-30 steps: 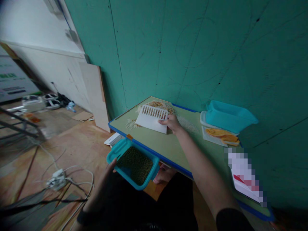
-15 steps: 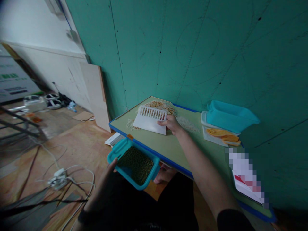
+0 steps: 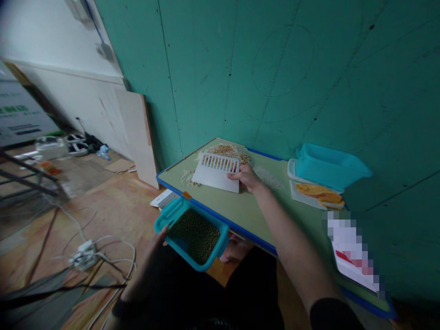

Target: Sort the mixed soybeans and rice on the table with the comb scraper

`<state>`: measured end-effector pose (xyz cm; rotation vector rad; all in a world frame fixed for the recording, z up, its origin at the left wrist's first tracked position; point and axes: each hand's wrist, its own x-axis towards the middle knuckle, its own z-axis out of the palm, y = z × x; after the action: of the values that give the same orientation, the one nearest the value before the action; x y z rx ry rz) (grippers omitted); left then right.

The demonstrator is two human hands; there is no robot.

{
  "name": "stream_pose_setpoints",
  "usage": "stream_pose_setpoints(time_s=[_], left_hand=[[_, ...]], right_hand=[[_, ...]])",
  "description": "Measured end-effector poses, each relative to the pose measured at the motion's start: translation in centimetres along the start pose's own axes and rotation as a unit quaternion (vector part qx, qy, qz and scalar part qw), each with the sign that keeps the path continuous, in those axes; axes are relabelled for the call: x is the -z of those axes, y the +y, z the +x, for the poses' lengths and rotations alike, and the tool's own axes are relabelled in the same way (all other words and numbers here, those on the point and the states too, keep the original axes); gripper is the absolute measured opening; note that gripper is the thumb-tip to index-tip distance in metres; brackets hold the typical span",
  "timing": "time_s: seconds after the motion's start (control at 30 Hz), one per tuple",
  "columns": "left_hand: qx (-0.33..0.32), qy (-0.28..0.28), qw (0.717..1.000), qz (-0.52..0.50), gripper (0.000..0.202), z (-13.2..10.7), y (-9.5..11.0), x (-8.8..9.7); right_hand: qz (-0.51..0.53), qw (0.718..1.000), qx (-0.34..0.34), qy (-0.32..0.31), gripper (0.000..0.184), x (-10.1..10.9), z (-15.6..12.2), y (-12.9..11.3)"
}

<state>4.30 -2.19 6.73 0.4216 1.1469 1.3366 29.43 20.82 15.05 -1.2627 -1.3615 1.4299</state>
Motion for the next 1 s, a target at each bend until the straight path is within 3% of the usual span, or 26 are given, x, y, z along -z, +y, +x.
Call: stream_pose_setpoints(time_s=[0.3, 0.57, 0.83, 1.0], left_hand=[[0.037, 0.048, 0.998, 0.009, 0.075, 0.8, 0.0, -0.4], [0.039, 0.058, 0.997, 0.027, 0.070, 0.8, -0.2, -0.2], [-0.024, 0.062, 0.996, 0.051, 0.043, 1.3, -0.1, 0.1], [-0.070, 0.067, 0.993, 0.065, 0.038, 1.9, 0.0, 0.7]], right_hand=[[0.006, 1.000, -0.004, -0.022, 0.040, 0.0, -0.1, 0.0], [0.008, 0.999, 0.010, -0.044, 0.040, -0.6, -0.4, 0.0], [0.001, 0.998, 0.001, -0.063, 0.038, -0.3, -0.1, 0.3], [-0.003, 0.997, 0.010, -0.083, 0.038, 0.0, 0.0, 0.4]])
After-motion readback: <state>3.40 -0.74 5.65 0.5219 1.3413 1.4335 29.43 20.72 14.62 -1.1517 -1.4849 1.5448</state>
